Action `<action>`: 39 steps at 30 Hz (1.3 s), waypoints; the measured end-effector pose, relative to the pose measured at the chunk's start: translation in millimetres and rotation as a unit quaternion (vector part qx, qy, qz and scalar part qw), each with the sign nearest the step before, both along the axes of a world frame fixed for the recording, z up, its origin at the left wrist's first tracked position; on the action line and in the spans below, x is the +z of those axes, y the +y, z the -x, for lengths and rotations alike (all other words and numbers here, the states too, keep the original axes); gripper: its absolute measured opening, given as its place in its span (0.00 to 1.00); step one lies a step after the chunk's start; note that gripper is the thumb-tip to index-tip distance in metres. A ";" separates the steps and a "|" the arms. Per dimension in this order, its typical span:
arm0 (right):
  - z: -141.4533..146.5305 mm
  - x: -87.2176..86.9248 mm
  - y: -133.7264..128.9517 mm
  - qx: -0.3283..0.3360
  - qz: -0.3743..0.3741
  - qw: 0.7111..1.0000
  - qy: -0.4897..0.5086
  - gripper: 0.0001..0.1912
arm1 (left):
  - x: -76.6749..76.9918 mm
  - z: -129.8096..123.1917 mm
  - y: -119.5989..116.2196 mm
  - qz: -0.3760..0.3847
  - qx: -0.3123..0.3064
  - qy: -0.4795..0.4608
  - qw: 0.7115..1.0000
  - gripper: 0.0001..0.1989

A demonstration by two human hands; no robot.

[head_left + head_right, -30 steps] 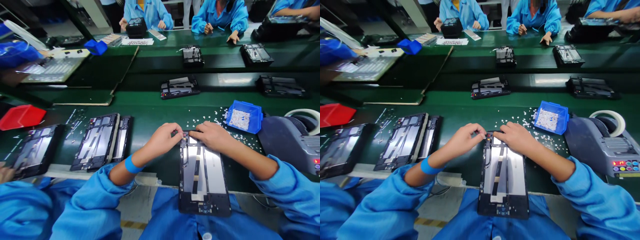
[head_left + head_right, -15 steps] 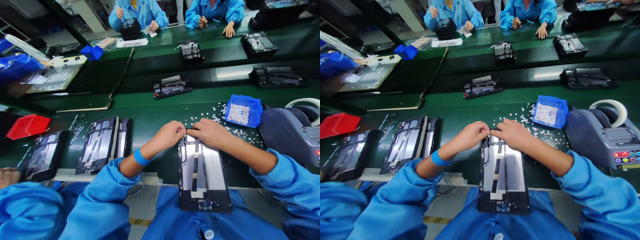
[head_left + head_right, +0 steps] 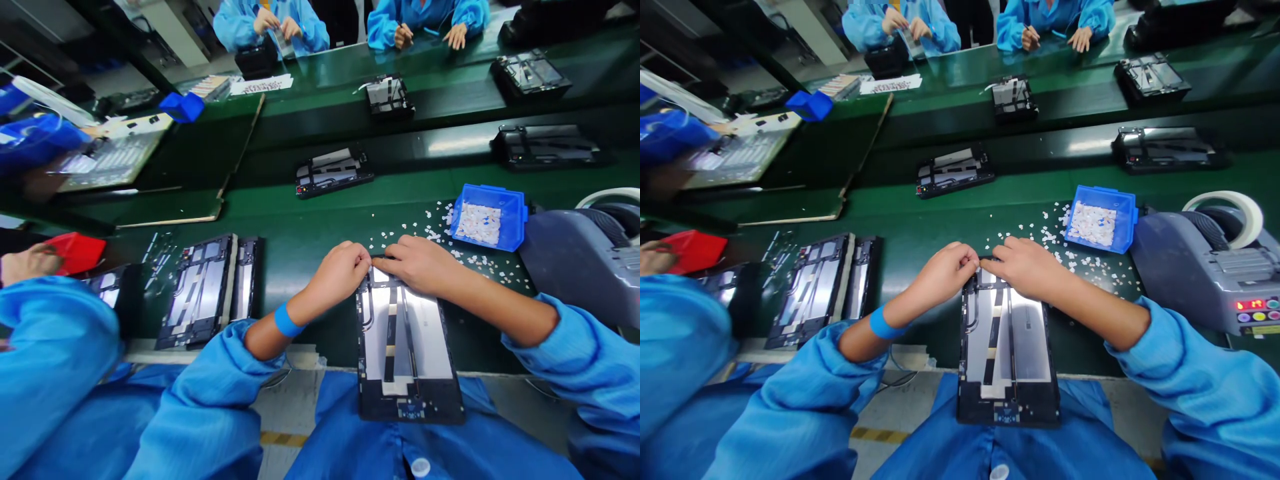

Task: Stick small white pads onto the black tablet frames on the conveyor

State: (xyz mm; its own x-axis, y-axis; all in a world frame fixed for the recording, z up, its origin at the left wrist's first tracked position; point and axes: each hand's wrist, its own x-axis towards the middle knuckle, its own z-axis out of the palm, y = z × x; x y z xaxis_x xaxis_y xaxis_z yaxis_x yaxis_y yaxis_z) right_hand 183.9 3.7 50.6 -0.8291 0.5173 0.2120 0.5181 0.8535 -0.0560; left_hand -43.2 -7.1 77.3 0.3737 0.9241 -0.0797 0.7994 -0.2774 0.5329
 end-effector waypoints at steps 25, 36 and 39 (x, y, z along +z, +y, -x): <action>-4.0 -9.0 -2.3 -0.008 -0.019 1.000 0.020 0.17 | -20.7 1.3 -12.0 -0.013 0.137 -0.122 0.983 0.05; -3.2 -10.4 -4.2 -0.015 -0.021 0.999 0.019 0.17 | 11.5 17.4 -46.6 -0.144 -0.151 0.204 0.956 0.20; 0.8 -10.2 -1.1 -0.017 -0.010 1.000 0.024 0.17 | 15.3 20.3 -42.3 -0.127 -0.155 0.182 0.963 0.19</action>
State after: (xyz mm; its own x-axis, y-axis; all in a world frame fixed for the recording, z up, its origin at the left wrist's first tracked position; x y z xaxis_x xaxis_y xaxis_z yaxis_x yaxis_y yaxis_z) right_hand 183.0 2.5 40.4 -0.8002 0.5401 0.2609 0.5436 0.8368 -0.0652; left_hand -63.5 -49.3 92.6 0.6253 0.7791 -0.0438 0.7777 -0.6176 0.1168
